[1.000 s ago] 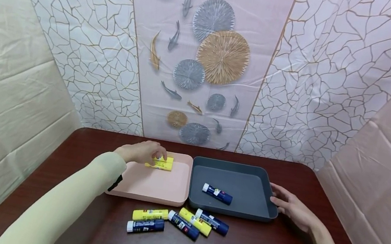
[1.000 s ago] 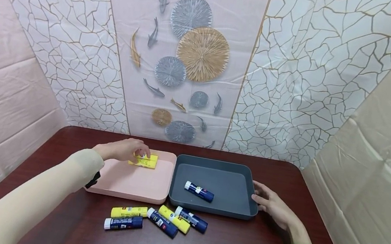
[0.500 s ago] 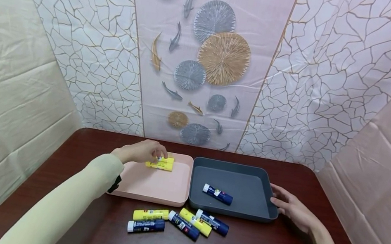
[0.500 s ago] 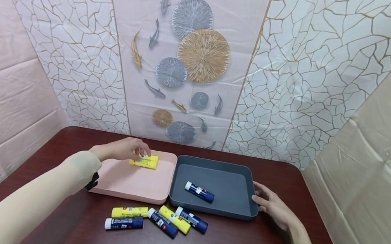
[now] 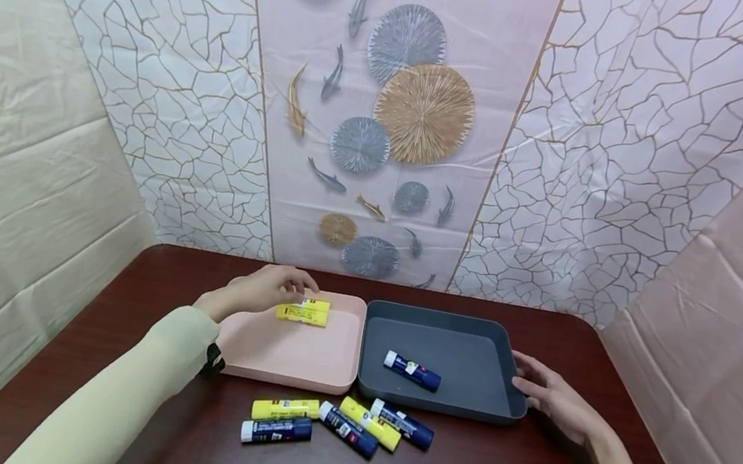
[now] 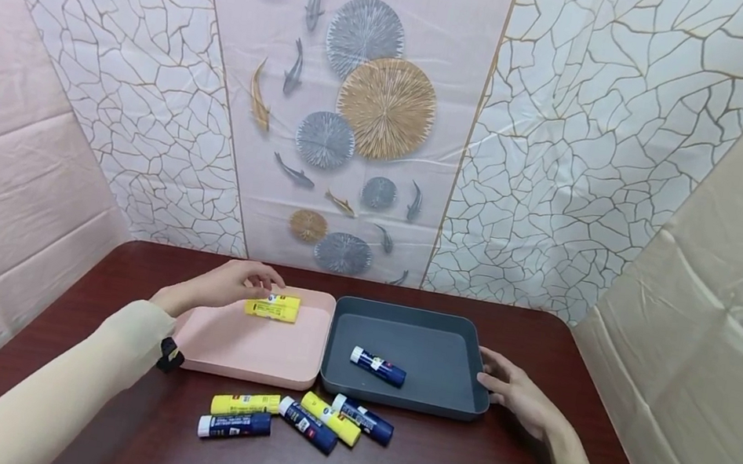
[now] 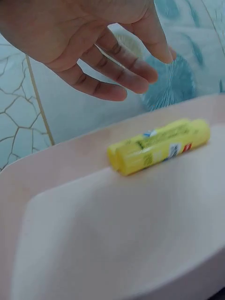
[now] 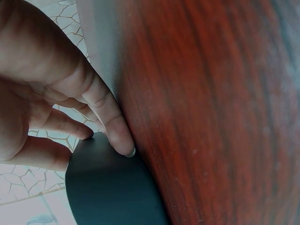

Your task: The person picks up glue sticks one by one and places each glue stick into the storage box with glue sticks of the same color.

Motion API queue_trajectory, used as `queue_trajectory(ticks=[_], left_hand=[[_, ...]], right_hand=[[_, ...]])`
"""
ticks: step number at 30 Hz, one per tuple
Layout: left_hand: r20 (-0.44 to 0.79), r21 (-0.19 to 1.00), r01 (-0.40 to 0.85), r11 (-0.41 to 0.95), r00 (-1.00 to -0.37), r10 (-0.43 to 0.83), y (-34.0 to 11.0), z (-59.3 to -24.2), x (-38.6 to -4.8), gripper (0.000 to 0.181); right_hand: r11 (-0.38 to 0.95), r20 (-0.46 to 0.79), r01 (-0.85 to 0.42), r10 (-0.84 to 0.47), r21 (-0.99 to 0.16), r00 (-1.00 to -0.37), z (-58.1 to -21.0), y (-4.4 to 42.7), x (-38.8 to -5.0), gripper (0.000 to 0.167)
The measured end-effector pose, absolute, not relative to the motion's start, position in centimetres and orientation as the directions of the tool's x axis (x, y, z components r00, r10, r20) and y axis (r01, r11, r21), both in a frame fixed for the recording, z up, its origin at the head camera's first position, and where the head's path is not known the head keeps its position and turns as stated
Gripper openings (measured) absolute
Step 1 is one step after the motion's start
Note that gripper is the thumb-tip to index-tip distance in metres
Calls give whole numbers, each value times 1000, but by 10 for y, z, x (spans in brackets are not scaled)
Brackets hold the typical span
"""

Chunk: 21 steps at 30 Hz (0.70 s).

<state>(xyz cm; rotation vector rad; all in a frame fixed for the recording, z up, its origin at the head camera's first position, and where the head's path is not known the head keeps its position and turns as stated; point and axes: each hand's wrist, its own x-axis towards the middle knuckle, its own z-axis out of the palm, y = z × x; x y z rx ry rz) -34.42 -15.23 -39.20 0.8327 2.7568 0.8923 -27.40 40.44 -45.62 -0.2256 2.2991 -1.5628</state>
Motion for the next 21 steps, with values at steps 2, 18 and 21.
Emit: queue_trajectory(ticks=[2,18,21], left_hand=[[65,591,471,655,-837,543,-153,-390,-337,26],[157,663,530,529,-789,593,-160,-391,-290,24],[146,656,519,547,-799,583,-160,-390,-279,23]], right_hand=[[381,-196,61,-326,-923,-925,-456,404,-274,74],[366,-181,49,-336,-929,-924,-455,404,-272,73],[362,-179,47,-340,-931,-923,-455,403,-272,73]])
